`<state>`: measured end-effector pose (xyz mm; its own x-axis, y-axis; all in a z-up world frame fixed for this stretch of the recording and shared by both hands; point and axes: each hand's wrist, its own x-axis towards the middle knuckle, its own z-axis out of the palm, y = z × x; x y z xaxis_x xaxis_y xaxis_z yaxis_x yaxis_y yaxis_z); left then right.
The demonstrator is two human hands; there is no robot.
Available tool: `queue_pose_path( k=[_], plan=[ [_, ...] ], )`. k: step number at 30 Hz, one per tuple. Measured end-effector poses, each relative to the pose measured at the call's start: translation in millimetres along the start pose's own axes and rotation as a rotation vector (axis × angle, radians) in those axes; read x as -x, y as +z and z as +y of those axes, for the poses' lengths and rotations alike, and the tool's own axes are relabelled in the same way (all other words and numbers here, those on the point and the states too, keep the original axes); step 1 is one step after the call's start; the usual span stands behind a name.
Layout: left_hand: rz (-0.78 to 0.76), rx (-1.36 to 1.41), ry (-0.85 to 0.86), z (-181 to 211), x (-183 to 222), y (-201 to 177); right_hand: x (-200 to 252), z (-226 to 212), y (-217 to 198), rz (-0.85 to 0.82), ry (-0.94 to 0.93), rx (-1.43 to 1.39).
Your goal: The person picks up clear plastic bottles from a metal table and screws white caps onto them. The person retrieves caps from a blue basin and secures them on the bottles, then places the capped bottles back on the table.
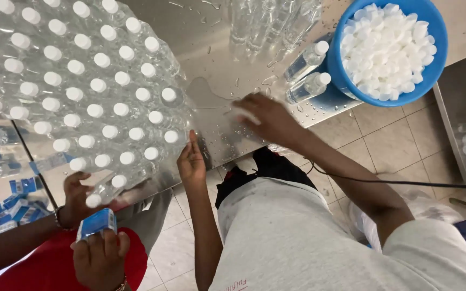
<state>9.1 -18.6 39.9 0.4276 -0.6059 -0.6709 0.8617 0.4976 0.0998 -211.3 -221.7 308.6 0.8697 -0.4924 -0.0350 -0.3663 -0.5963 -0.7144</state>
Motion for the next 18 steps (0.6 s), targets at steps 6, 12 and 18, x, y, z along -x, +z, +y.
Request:
queue_pose_path(
  k=[6,12,18],
  plan=[
    [0.030,-0.008,0.144,-48.0,36.7,27.6,71.0,76.7,-79.5,0.270,0.556,0.797],
    [-0.142,-0.813,0.006,-114.1,101.3,110.8,71.5,104.2,-66.5,0.203,0.435,0.594],
    [-1.039,-1.830,0.541,-118.8,100.7,146.3,46.3,-5.6,-101.6,-0.068,0.329,0.041]
  ],
)
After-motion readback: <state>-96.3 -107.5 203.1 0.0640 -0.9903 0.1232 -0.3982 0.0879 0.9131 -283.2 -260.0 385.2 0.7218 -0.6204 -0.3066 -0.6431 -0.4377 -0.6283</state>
